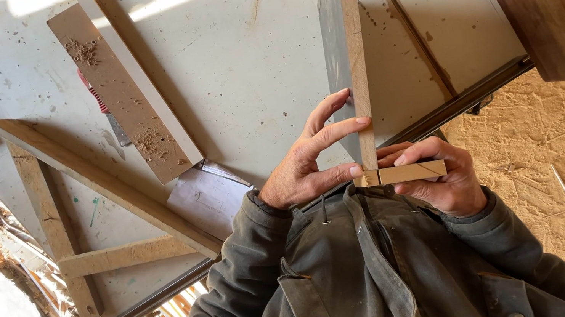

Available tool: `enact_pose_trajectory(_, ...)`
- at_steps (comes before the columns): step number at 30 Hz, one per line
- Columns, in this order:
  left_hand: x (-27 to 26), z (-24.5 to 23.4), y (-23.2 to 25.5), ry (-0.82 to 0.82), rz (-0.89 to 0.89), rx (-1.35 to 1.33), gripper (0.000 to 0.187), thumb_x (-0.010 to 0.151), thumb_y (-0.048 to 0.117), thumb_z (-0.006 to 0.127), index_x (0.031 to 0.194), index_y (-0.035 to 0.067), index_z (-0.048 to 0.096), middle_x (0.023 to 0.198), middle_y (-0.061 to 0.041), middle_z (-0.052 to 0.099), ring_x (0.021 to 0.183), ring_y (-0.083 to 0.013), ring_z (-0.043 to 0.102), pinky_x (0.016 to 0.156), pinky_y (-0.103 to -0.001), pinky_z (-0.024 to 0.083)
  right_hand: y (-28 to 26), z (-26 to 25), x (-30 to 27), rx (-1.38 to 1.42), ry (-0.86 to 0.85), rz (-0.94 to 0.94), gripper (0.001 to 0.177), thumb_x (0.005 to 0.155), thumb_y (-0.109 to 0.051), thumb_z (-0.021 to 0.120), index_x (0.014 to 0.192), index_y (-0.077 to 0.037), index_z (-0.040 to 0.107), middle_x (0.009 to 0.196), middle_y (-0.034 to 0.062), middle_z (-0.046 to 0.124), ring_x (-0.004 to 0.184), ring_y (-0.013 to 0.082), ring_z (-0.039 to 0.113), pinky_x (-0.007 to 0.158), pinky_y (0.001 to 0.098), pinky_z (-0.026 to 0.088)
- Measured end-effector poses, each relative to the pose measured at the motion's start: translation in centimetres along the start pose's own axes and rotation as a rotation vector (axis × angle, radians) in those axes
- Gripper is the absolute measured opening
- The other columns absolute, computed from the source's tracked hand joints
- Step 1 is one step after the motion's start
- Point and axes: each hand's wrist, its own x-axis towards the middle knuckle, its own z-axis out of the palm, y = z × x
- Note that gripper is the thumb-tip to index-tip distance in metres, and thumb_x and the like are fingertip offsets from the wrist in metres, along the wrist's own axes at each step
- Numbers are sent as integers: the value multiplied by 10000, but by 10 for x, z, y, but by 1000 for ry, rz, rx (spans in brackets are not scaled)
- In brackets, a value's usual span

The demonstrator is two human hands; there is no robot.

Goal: The person adjusts the camera, then picks up a dark rectangular board and places it on a workbench. They use a sanding block to sand the surface of the board, then flip it over to sand the edges and the other side. The person also handles a smaller piece of wood and a metal bar during the process.

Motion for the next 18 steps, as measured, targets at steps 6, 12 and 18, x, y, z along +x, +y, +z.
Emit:
enact_pose_trajectory(6, 1, 2, -3, -6, 12, -5, 600, 988, 302, 800, 1533, 253, 556, 1783, -123, 203, 1674, -337, 242, 1383, -515, 263, 2, -1, -2, -35, 5, -30, 301, 905, 14, 762, 1150, -46, 599, 1214, 231, 731, 1286, 318, 669, 1063, 445, 587)
enact_pose_trajectory(12, 3, 2, -5, -12, 21, -25, 598, 993, 321, 797, 1537, 260, 557, 1733, -119, 203, 1656, -332, 230, 1387, -524, 264, 16, -8, -9, 15, 16, -29, 311, 898, 7, 779, 1152, -45, 608, 1194, 210, 738, 1320, 343, 641, 1107, 477, 557)
enact_pose_trajectory(18, 4, 3, -2, -7, 16, -17, 603, 976, 333, 803, 1524, 256, 564, 1776, -121, 208, 1672, -336, 229, 1377, -522, 267, 9, -7, -6, -12, 15, -45, 320, 904, -11, 779, 1167, -49, 601, 1186, 207, 741, 1323, 343, 649, 1122, 469, 550)
